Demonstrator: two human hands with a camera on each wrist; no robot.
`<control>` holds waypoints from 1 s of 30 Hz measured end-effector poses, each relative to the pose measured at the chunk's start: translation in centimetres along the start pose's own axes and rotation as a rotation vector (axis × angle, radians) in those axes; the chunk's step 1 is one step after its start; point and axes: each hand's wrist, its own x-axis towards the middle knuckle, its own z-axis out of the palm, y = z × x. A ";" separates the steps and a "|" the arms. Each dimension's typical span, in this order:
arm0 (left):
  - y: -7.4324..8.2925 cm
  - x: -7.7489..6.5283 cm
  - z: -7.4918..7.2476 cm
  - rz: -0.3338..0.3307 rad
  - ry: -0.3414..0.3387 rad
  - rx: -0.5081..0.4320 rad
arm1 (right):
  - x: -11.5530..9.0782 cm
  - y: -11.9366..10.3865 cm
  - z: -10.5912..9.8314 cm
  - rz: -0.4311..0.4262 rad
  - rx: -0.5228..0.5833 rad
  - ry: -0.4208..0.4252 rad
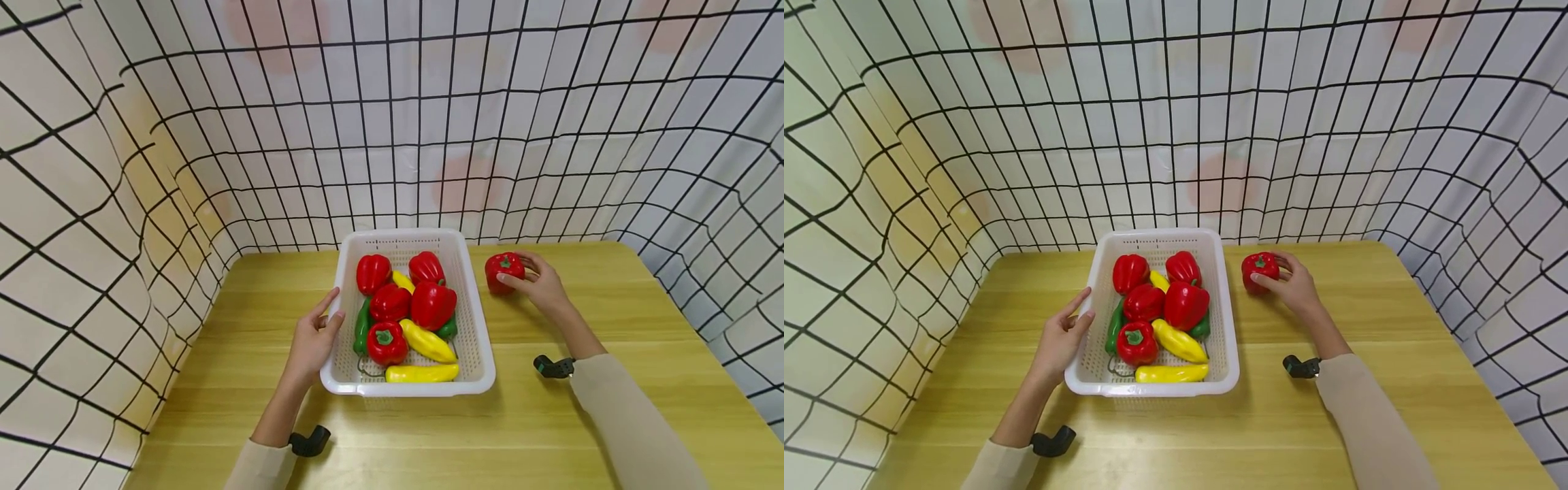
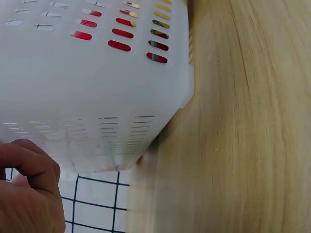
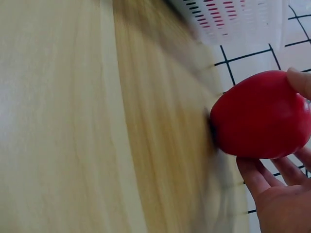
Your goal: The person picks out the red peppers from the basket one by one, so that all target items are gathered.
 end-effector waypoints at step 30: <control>-0.1 0.0 -0.3 0.037 -0.002 0.080 | -1.7 -0.7 -1.0 -0.106 -0.071 0.081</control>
